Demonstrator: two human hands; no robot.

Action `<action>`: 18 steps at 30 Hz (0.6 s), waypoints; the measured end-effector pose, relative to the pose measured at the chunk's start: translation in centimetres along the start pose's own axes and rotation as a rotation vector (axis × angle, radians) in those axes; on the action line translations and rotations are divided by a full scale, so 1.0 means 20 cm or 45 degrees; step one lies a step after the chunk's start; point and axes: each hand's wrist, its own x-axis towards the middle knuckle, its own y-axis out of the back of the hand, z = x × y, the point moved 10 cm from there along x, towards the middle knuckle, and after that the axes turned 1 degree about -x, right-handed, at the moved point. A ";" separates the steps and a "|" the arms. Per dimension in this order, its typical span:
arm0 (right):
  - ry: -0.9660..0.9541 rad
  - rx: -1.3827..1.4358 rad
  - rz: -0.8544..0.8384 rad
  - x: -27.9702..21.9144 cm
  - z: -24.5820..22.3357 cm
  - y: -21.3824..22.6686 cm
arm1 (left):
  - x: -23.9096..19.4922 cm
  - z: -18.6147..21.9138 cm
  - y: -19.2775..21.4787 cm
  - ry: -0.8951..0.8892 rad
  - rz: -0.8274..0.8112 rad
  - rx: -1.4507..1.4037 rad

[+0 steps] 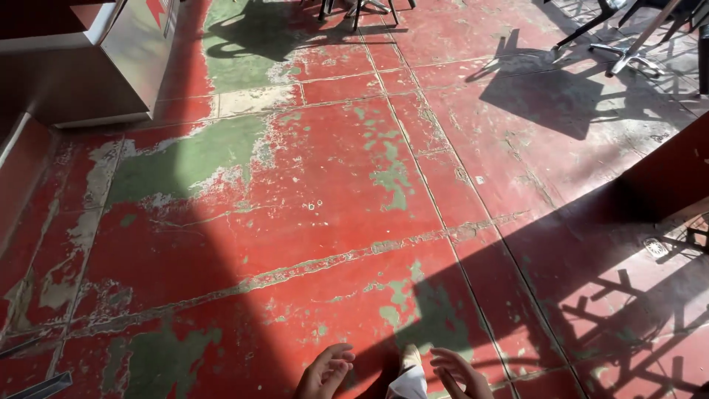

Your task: Organizing and arranging plastic chairs around tables in an outdoor seating area.

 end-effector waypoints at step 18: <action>0.298 -0.403 -0.302 2.24 -1.69 0.13 | 1.69 0.23 0.66 -0.121 0.388 -0.463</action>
